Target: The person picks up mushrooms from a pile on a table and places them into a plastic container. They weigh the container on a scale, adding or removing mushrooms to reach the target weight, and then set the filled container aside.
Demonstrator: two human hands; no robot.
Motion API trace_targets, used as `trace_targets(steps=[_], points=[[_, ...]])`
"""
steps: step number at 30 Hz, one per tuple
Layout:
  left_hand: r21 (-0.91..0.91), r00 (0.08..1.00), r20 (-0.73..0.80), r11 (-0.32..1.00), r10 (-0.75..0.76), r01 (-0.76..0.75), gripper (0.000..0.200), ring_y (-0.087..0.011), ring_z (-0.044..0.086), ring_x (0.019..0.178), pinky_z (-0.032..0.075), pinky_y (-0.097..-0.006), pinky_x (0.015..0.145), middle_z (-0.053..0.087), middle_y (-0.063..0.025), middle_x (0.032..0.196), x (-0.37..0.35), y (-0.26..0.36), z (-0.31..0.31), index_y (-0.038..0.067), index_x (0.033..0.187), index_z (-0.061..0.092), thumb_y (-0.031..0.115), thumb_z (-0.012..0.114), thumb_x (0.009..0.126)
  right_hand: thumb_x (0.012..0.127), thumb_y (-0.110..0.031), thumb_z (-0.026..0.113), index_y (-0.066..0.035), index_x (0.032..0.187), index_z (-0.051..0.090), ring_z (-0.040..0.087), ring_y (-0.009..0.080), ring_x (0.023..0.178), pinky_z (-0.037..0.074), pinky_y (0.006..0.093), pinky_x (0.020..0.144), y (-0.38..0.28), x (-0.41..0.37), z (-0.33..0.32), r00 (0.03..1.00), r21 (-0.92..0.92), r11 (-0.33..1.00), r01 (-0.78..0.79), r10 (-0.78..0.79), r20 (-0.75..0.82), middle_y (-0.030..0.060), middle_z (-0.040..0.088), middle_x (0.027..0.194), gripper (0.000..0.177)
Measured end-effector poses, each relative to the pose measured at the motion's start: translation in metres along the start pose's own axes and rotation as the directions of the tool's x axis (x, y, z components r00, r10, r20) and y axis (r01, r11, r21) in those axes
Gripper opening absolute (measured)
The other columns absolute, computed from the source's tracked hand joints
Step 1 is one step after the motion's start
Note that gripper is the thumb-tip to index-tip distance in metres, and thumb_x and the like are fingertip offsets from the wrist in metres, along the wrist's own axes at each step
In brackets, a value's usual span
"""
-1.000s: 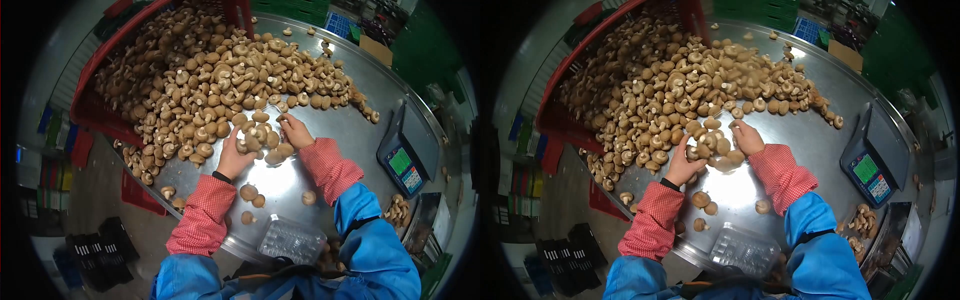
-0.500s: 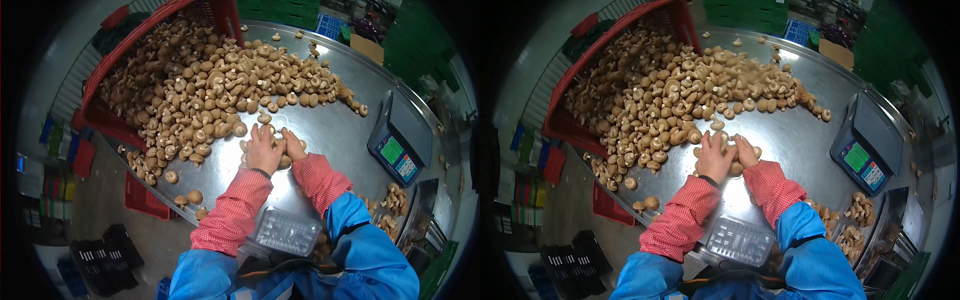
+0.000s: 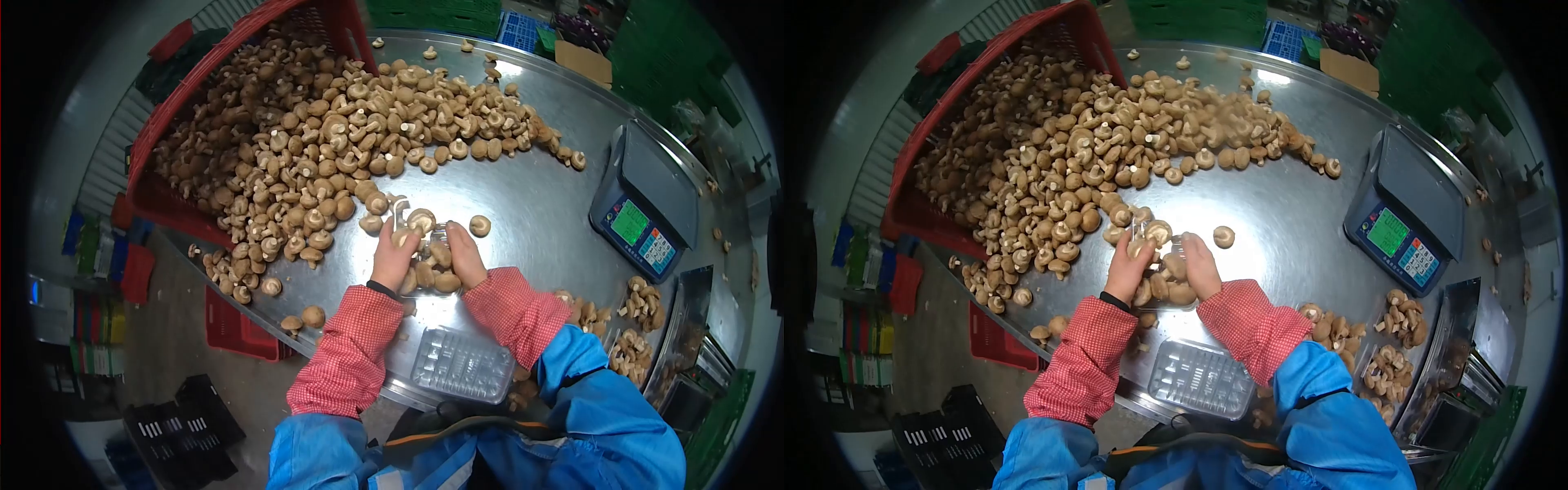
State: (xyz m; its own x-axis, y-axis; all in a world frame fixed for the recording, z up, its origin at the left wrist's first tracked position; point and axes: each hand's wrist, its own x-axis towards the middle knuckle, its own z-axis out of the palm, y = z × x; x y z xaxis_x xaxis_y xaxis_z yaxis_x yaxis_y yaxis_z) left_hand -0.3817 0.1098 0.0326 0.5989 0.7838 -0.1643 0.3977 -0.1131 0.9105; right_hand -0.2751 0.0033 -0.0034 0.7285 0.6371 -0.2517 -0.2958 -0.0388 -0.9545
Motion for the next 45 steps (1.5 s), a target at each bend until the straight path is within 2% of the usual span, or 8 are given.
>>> trace_targets(steps=[3,6,14,19,28,34,40,45], points=[[-0.202,0.994,0.104,0.978,-0.025,0.046,0.059,-0.0197,0.056,0.107,0.048,-0.0293,0.088,0.054,-0.0149,0.121,0.006,-0.022,-0.013,0.008,0.139,0.038,0.025,0.064,0.089,0.095,-0.042,0.046,-0.004,0.125,0.053,0.056,0.0254,0.105,0.044,0.0334,0.091,-0.053,-0.006,-0.016,0.991,-0.56,0.827,0.044,0.036,0.131,0.0176,0.059,0.112,0.049],[-0.302,0.985,0.163,0.948,-0.053,0.101,0.071,-0.0238,0.049,0.118,0.044,-0.0322,0.095,0.046,-0.0183,0.132,-0.001,-0.03,-0.038,0.003,0.141,0.032,0.027,0.069,0.084,0.091,-0.054,0.044,-0.012,0.128,0.051,0.058,0.0292,0.098,0.049,0.037,0.083,-0.082,0.004,-0.046,0.97,-0.963,0.187,0.193,-0.186,0.158,0.0167,0.056,0.105,0.056],[-0.401,0.978,0.172,0.898,-0.121,0.181,0.059,-0.0147,0.058,0.097,0.05,-0.0276,0.083,0.056,-0.01,0.115,-0.021,-0.05,-0.077,0.013,0.141,0.035,0.013,0.061,0.088,0.075,-0.057,0.065,-0.014,0.126,0.051,0.06,0.0277,0.088,0.052,0.0385,0.07,-0.038,-0.06,-0.052,0.875,-0.882,-0.015,0.471,0.134,0.465,0.0169,0.051,0.103,0.067],[-0.444,0.969,0.187,0.866,-0.162,0.23,0.058,-0.0124,0.058,0.09,0.051,-0.0262,0.076,0.057,-0.0076,0.11,-0.023,-0.056,-0.077,0.015,0.141,0.036,0.013,0.06,0.089,0.075,-0.052,0.069,-0.017,0.134,0.042,0.061,0.0286,0.084,0.052,0.0369,0.069,-0.004,-0.049,-0.047,0.918,-0.866,0.325,0.381,-0.021,0.396,0.0177,0.051,0.103,0.074],[-0.442,0.984,0.121,0.88,-0.134,0.174,0.06,-0.0151,0.055,0.1,0.048,-0.0272,0.085,0.054,-0.0102,0.116,-0.037,-0.07,-0.1,0.011,0.14,0.036,0.017,0.064,0.087,0.075,-0.044,0.068,-0.019,0.122,0.05,0.063,0.0342,0.076,0.053,0.0403,0.065,-0.029,-0.01,0.02,0.738,-0.742,0.02,0.67,0.087,0.669,0.0188,0.054,0.096,0.056],[-0.41,0.985,0.046,0.896,-0.166,0.17,0.062,-0.0163,0.055,0.102,0.048,-0.0276,0.085,0.056,-0.0113,0.116,-0.04,-0.088,-0.1,0.012,0.141,0.035,0.019,0.066,0.087,0.082,-0.045,0.056,-0.018,0.12,0.054,0.065,0.0338,0.083,0.051,0.0406,0.076,-0.053,0.001,0.007,0.9,-0.754,0.59,0.29,0.101,0.425,0.017,0.061,0.101,0.047],[-0.508,0.967,0.224,0.832,-0.123,0.224,0.064,-0.0165,0.055,0.104,0.048,-0.0277,0.087,0.055,-0.013,0.117,-0.044,-0.051,-0.066,0.011,0.143,0.031,0.017,0.065,0.088,0.08,-0.049,0.064,-0.01,0.128,0.046,0.063,0.0378,0.081,0.052,0.0438,0.071,-0.095,-0.044,0.052,0.891,-0.84,0.306,0.447,-0.078,0.446,0.0239,0.055,0.098,0.064],[-0.548,0.958,0.266,0.8,-0.112,0.246,0.07,-0.0188,0.055,0.109,0.048,-0.0288,0.09,0.052,-0.0144,0.124,-0.041,-0.027,-0.053,0.002,0.143,0.024,0.018,0.065,0.088,0.077,-0.044,0.07,-0.005,0.136,0.038,0.062,0.0355,0.087,0.053,0.0357,0.075,-0.093,-0.042,0.022,0.898,-0.736,0.528,0.424,-0.136,0.419,0.0258,0.051,0.105,0.077]])
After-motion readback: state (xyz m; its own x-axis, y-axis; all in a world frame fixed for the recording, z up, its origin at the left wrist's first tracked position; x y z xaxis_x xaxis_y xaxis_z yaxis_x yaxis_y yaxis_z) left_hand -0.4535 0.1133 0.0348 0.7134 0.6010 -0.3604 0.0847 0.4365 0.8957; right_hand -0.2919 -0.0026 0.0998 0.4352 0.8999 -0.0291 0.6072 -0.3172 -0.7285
